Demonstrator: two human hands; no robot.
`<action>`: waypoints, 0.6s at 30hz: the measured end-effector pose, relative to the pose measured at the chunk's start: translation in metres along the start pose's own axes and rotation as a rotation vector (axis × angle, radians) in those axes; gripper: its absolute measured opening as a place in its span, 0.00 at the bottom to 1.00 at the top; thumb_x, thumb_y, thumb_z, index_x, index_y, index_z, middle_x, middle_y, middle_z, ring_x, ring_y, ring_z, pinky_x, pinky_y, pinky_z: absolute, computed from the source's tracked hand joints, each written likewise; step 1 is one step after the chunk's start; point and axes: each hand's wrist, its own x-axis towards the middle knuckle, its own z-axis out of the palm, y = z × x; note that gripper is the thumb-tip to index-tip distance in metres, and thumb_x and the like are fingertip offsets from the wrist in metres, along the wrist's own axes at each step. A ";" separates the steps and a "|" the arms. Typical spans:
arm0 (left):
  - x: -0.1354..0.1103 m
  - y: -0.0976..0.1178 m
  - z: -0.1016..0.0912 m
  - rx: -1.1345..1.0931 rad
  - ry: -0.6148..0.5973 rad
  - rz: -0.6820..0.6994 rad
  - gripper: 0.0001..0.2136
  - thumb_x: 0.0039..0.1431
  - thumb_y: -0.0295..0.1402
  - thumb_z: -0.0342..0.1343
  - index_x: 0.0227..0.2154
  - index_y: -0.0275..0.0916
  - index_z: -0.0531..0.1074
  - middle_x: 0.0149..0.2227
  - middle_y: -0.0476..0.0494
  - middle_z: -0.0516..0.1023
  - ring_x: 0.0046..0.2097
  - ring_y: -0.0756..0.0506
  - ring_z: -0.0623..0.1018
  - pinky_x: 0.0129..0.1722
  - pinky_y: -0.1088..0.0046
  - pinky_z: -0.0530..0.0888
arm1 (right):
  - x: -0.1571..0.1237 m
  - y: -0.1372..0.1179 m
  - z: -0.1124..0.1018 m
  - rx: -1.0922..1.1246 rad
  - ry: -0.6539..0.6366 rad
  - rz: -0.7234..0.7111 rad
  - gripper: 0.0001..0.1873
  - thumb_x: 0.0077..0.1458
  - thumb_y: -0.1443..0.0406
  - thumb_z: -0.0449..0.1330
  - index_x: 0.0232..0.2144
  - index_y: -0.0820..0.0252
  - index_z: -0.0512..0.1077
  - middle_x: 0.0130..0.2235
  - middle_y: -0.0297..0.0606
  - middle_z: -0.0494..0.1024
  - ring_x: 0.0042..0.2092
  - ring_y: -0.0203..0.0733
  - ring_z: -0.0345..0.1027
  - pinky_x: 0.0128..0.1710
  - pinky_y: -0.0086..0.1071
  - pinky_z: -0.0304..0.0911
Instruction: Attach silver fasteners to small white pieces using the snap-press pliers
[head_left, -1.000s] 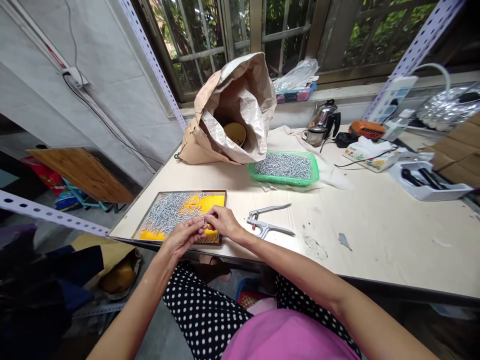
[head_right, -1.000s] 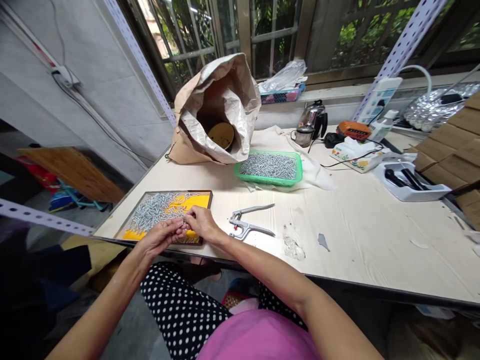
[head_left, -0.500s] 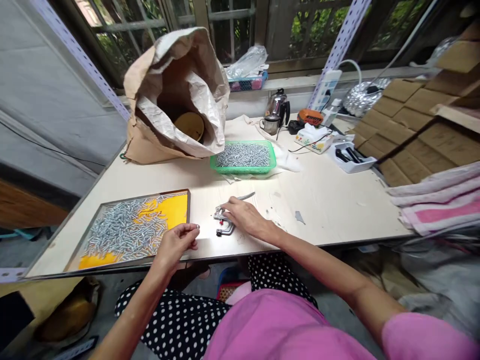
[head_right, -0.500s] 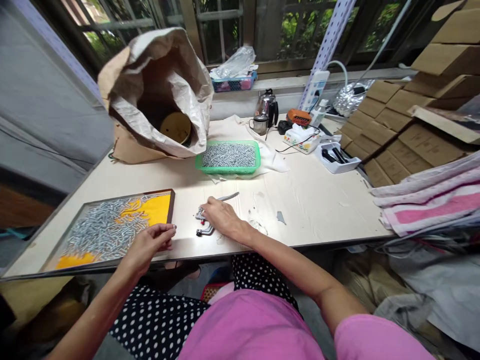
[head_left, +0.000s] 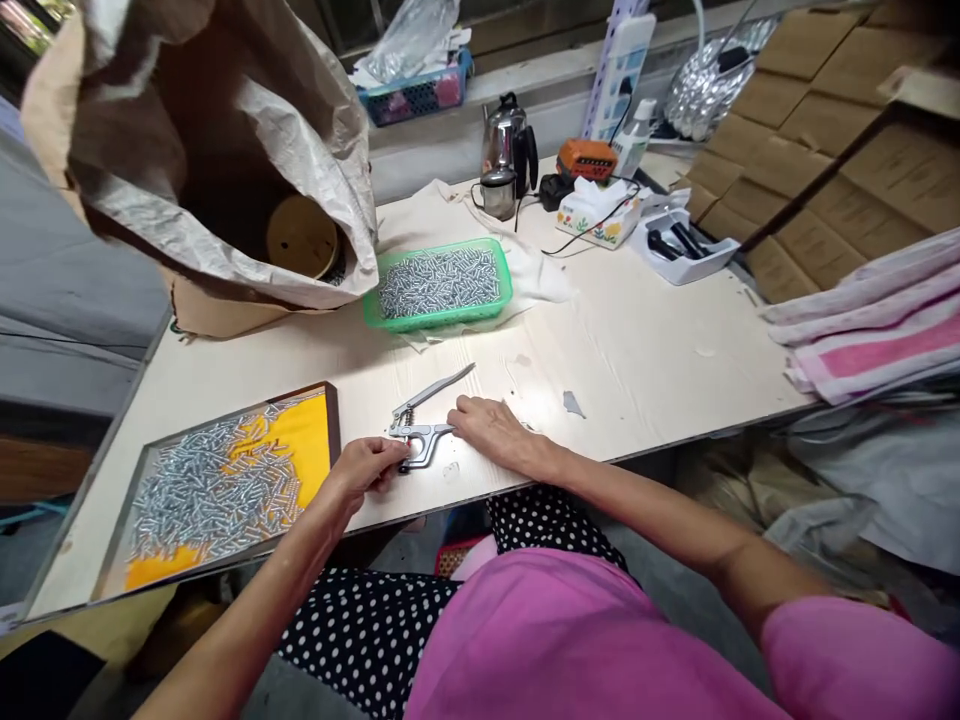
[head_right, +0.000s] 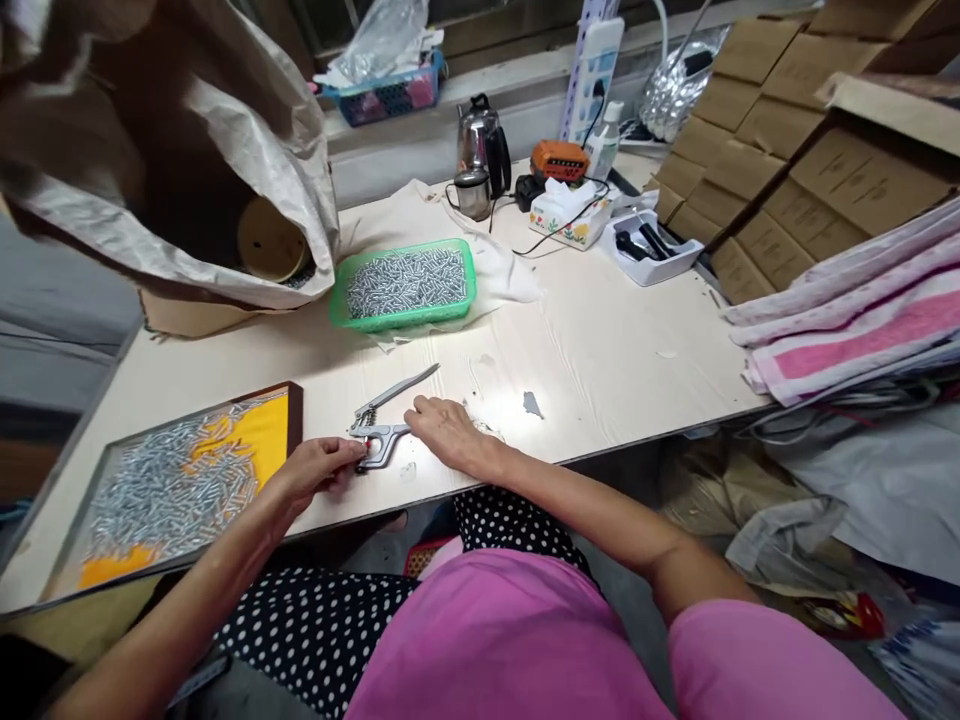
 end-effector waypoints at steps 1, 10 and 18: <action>0.000 0.001 -0.001 0.010 -0.003 -0.015 0.21 0.32 0.49 0.71 0.21 0.38 0.72 0.14 0.55 0.65 0.17 0.54 0.61 0.18 0.76 0.55 | 0.000 0.001 0.001 0.001 0.007 -0.005 0.10 0.67 0.71 0.52 0.41 0.61 0.74 0.42 0.42 0.75 0.39 0.42 0.66 0.34 0.34 0.55; -0.002 -0.005 -0.002 0.053 0.082 -0.049 0.22 0.34 0.49 0.73 0.23 0.38 0.72 0.15 0.55 0.67 0.17 0.53 0.63 0.18 0.76 0.58 | -0.002 0.002 0.007 -0.022 0.046 -0.032 0.14 0.65 0.75 0.48 0.41 0.61 0.73 0.40 0.42 0.74 0.36 0.41 0.63 0.31 0.35 0.49; 0.005 0.008 -0.007 0.098 -0.063 -0.146 0.20 0.31 0.46 0.73 0.21 0.39 0.72 0.14 0.55 0.67 0.18 0.53 0.63 0.19 0.77 0.58 | -0.002 0.001 0.005 -0.032 0.032 -0.057 0.13 0.64 0.75 0.49 0.43 0.61 0.71 0.42 0.43 0.74 0.37 0.42 0.63 0.31 0.36 0.48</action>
